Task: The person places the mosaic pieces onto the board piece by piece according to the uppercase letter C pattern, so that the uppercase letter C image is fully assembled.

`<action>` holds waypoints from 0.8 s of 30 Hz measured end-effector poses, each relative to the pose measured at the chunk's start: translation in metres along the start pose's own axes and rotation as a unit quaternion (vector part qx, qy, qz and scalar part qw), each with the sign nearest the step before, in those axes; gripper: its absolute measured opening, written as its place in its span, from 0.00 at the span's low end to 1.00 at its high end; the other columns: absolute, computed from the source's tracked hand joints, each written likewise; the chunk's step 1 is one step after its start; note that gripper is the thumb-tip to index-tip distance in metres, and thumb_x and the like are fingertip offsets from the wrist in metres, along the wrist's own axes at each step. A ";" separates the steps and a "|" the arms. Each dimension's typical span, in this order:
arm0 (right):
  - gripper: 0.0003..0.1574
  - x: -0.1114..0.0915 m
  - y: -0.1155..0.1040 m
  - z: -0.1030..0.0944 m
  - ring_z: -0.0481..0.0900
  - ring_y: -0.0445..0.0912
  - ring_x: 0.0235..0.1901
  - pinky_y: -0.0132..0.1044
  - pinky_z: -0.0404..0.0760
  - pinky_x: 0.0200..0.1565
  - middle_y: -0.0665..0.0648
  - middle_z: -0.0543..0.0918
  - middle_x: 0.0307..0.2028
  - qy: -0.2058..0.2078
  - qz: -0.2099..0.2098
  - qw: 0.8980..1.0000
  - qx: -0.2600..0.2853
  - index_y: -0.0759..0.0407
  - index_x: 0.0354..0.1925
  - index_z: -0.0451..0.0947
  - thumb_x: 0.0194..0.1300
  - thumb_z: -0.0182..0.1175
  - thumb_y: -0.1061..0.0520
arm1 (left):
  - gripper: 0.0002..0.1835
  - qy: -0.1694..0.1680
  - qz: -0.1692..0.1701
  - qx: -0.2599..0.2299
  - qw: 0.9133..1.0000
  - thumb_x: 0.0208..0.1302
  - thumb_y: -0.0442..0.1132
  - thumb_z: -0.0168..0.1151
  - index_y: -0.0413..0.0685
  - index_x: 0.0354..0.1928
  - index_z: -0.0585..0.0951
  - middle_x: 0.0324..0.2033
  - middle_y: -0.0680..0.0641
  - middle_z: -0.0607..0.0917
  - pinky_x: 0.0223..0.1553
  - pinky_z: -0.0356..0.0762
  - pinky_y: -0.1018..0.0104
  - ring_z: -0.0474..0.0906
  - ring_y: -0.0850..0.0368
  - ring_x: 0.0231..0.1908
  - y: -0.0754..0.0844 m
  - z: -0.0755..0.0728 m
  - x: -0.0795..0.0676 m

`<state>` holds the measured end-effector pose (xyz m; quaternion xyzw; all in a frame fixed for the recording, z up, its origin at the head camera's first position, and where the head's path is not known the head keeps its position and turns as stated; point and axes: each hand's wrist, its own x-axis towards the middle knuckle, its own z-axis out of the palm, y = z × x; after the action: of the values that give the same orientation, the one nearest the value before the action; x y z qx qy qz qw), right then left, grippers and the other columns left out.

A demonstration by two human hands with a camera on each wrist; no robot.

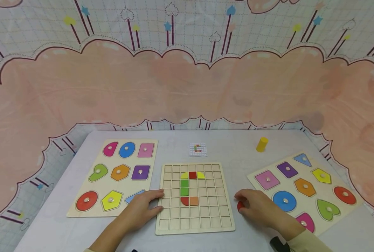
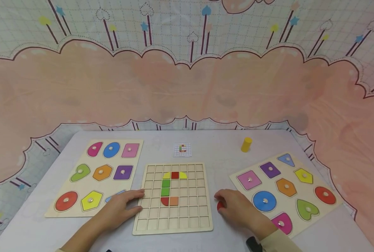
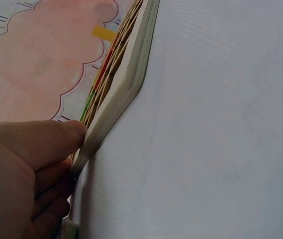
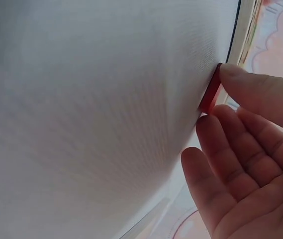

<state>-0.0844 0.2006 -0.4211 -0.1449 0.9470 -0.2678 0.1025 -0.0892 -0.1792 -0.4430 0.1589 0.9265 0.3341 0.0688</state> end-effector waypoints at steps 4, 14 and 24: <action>0.21 0.001 -0.001 0.000 0.78 0.44 0.41 0.47 0.83 0.50 0.47 0.84 0.42 -0.005 -0.002 1.000 0.004 0.59 0.48 0.82 0.56 0.73 0.61 | 0.21 0.003 0.005 0.002 1.000 0.61 0.38 0.72 0.43 0.57 0.83 0.59 0.50 0.82 0.64 0.70 0.45 0.74 0.45 0.63 0.000 0.000 0.000; 0.21 0.005 -0.002 0.002 0.78 0.44 0.40 0.46 0.84 0.49 0.48 0.83 0.41 -0.003 0.004 1.000 0.005 0.61 0.49 0.81 0.56 0.73 0.64 | 0.21 0.005 0.002 0.001 1.000 0.61 0.37 0.72 0.43 0.56 0.83 0.59 0.50 0.82 0.64 0.70 0.45 0.73 0.44 0.63 0.000 0.001 -0.001; 0.22 0.007 -0.002 0.002 0.75 0.43 0.35 0.43 0.84 0.45 0.47 0.81 0.35 0.022 0.033 0.999 -0.021 0.61 0.45 0.81 0.52 0.76 0.62 | 0.21 0.005 -0.008 0.001 1.000 0.60 0.38 0.72 0.44 0.56 0.83 0.59 0.51 0.82 0.64 0.69 0.45 0.73 0.44 0.63 0.001 0.001 -0.001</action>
<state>-0.0905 0.1958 -0.4223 -0.1102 0.9586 -0.2476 0.0877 -0.0879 -0.1779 -0.4433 0.1501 0.9284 0.3333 0.0666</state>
